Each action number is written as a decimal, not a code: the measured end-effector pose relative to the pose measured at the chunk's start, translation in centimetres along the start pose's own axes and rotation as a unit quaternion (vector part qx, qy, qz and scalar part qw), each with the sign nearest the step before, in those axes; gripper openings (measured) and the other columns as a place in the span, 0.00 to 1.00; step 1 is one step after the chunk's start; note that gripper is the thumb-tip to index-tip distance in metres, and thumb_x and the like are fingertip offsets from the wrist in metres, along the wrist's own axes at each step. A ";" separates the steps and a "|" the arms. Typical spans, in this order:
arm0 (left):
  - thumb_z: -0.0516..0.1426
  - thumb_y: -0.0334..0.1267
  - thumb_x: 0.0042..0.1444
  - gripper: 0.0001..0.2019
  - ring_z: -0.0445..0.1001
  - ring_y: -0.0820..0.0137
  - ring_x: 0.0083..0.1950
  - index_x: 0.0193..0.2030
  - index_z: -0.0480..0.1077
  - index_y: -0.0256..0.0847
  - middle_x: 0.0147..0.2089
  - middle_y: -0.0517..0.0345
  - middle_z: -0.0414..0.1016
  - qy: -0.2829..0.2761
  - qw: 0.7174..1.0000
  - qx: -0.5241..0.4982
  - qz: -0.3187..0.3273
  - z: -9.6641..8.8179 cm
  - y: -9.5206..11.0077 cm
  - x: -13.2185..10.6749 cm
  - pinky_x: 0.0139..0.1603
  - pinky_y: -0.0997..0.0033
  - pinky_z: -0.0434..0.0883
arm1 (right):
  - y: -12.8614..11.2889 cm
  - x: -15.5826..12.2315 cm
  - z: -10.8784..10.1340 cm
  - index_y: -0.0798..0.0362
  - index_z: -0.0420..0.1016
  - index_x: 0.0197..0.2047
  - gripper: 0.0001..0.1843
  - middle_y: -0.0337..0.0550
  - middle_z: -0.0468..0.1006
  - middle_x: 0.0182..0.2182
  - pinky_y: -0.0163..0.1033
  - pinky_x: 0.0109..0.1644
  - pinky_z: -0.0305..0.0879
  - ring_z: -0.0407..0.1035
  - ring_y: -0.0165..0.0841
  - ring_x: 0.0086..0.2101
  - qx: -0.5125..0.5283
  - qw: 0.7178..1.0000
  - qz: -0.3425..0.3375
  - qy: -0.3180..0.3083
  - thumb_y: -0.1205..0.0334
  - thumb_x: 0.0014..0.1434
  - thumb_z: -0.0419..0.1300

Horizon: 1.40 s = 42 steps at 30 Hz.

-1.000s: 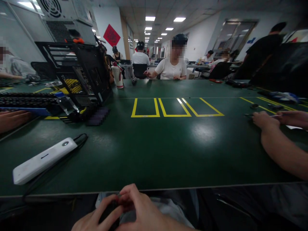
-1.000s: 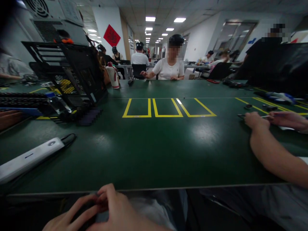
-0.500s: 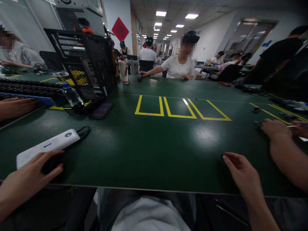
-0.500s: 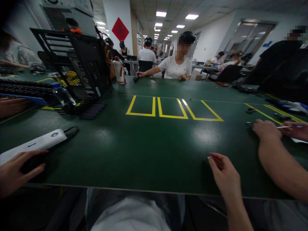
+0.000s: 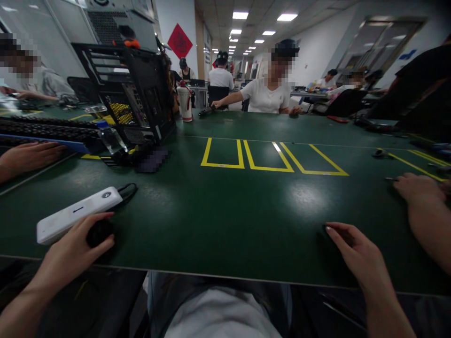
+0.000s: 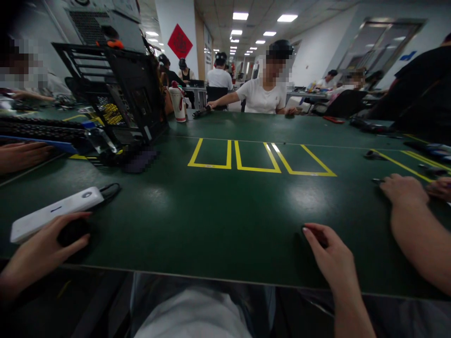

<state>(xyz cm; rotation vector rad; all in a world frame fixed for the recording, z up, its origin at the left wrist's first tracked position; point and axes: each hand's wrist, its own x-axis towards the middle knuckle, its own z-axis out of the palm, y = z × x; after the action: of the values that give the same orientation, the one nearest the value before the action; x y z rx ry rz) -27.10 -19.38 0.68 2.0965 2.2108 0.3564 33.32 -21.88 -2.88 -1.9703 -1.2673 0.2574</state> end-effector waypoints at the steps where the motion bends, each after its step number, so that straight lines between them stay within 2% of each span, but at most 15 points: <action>1: 0.48 0.51 0.48 0.24 0.62 0.56 0.56 0.53 0.49 0.57 0.58 0.64 0.56 0.012 1.000 -0.004 -0.002 0.0 1.9 0.6 0.51 0.54 0.64 | -0.3 0.1 0.2 0.50 0.71 0.38 0.19 0.43 0.75 0.35 0.48 0.43 0.65 0.71 0.40 0.38 0.000 1.000 -0.002 -0.012 0.48 0.46 0.55; 4: 0.49 0.47 0.49 0.22 0.66 0.59 0.51 0.52 0.54 0.48 0.53 0.57 0.60 -0.008 0.999 -0.018 0.029 0.7 7.7 3.2 0.50 0.58 0.65 | -2.6 0.3 1.2 0.51 0.70 0.38 0.17 0.45 0.75 0.36 0.48 0.45 0.65 0.70 0.40 0.38 0.023 0.998 -0.024 -0.059 0.50 0.47 0.56; 7: 0.51 0.46 0.47 0.22 0.69 0.61 0.47 0.50 0.56 0.47 0.52 0.58 0.61 -0.011 0.994 -0.057 0.095 2.2 12.9 6.6 0.45 0.62 0.67 | -6.3 0.3 2.7 0.52 0.68 0.39 0.16 0.45 0.74 0.38 0.48 0.48 0.64 0.70 0.37 0.39 0.048 0.984 -0.078 -0.155 0.53 0.48 0.56; 10: 0.53 0.45 0.47 0.24 0.69 0.62 0.47 0.53 0.55 0.50 0.52 0.58 0.61 -0.033 0.981 -0.090 0.168 3.8 17.2 10.1 0.42 0.63 0.69 | -10.5 1.1 4.9 0.51 0.68 0.41 0.14 0.44 0.73 0.38 0.47 0.47 0.65 0.69 0.35 0.40 0.080 0.947 -0.130 -0.283 0.55 0.52 0.55; 12: 0.54 0.44 0.46 0.28 0.68 0.62 0.48 0.55 0.52 0.49 0.54 0.57 0.61 -0.039 0.972 -0.109 0.205 4.8 19.9 12.4 0.43 0.63 0.68 | -13.1 2.4 7.1 0.50 0.68 0.41 0.12 0.43 0.73 0.39 0.46 0.45 0.66 0.69 0.35 0.40 0.106 0.922 -0.150 -0.340 0.57 0.53 0.54; 15: 0.56 0.43 0.46 0.32 0.65 0.59 0.52 0.58 0.48 0.48 0.56 0.54 0.59 -0.038 0.964 -0.121 0.235 6.3 23.6 15.6 0.46 0.60 0.67 | -16.1 5.4 11.2 0.50 0.68 0.42 0.13 0.43 0.73 0.40 0.47 0.47 0.64 0.68 0.34 0.41 0.160 0.913 -0.161 -0.340 0.57 0.53 0.55; 19: 0.57 0.43 0.45 0.32 0.66 0.57 0.51 0.57 0.48 0.47 0.57 0.54 0.58 -0.037 0.958 -0.126 0.255 8.1 27.4 18.7 0.44 0.58 0.67 | -18.5 9.8 16.8 0.53 0.68 0.41 0.14 0.44 0.72 0.40 0.44 0.48 0.64 0.67 0.32 0.41 0.263 0.913 -0.107 -0.293 0.55 0.54 0.53; 22: 0.58 0.43 0.44 0.29 0.68 0.59 0.47 0.53 0.52 0.47 0.54 0.55 0.61 -0.026 0.956 -0.130 0.262 9.0 28.7 20.1 0.40 0.60 0.68 | -19.3 11.7 19.1 0.53 0.69 0.39 0.13 0.42 0.73 0.37 0.41 0.45 0.65 0.67 0.31 0.40 0.326 0.897 -0.059 -0.293 0.55 0.52 0.54; 26: 0.57 0.42 0.45 0.28 0.69 0.61 0.44 0.52 0.51 0.47 0.53 0.55 0.61 0.001 0.954 -0.137 0.267 9.6 28.9 20.5 0.36 0.62 0.69 | -19.2 12.4 19.6 0.52 0.67 0.41 0.14 0.43 0.73 0.38 0.42 0.45 0.65 0.68 0.32 0.40 0.381 0.867 -0.007 -0.320 0.60 0.49 0.59; 31: 0.56 0.42 0.46 0.30 0.67 0.61 0.47 0.54 0.47 0.45 0.53 0.53 0.59 0.032 0.937 -0.158 0.311 9.0 28.3 18.7 0.37 0.62 0.70 | -18.3 11.1 18.9 0.51 0.68 0.41 0.15 0.41 0.72 0.42 0.44 0.51 0.61 0.66 0.33 0.44 0.402 0.858 -0.067 -0.313 0.60 0.49 0.59; 37: 0.55 0.37 0.48 0.30 0.66 0.62 0.49 0.56 0.45 0.43 0.55 0.50 0.57 0.035 0.908 -0.173 0.381 8.2 27.3 16.0 0.43 0.61 0.69 | -17.3 8.1 17.4 0.50 0.68 0.41 0.14 0.40 0.71 0.43 0.43 0.52 0.62 0.66 0.33 0.45 0.410 0.852 -0.134 -0.297 0.61 0.49 0.59; 42: 0.56 0.37 0.48 0.32 0.64 0.60 0.52 0.58 0.43 0.43 0.56 0.49 0.56 0.042 0.898 -0.188 0.397 8.4 27.1 15.5 0.46 0.59 0.68 | -16.9 7.2 17.3 0.49 0.68 0.40 0.13 0.39 0.70 0.42 0.42 0.52 0.62 0.66 0.32 0.44 0.418 0.846 -0.166 -0.286 0.63 0.49 0.59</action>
<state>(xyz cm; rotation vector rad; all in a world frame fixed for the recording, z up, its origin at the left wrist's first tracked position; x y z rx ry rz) 0.12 -1.94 0.06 2.6455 1.0595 0.8440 15.86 -3.71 -1.42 -0.9168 -1.4765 1.0797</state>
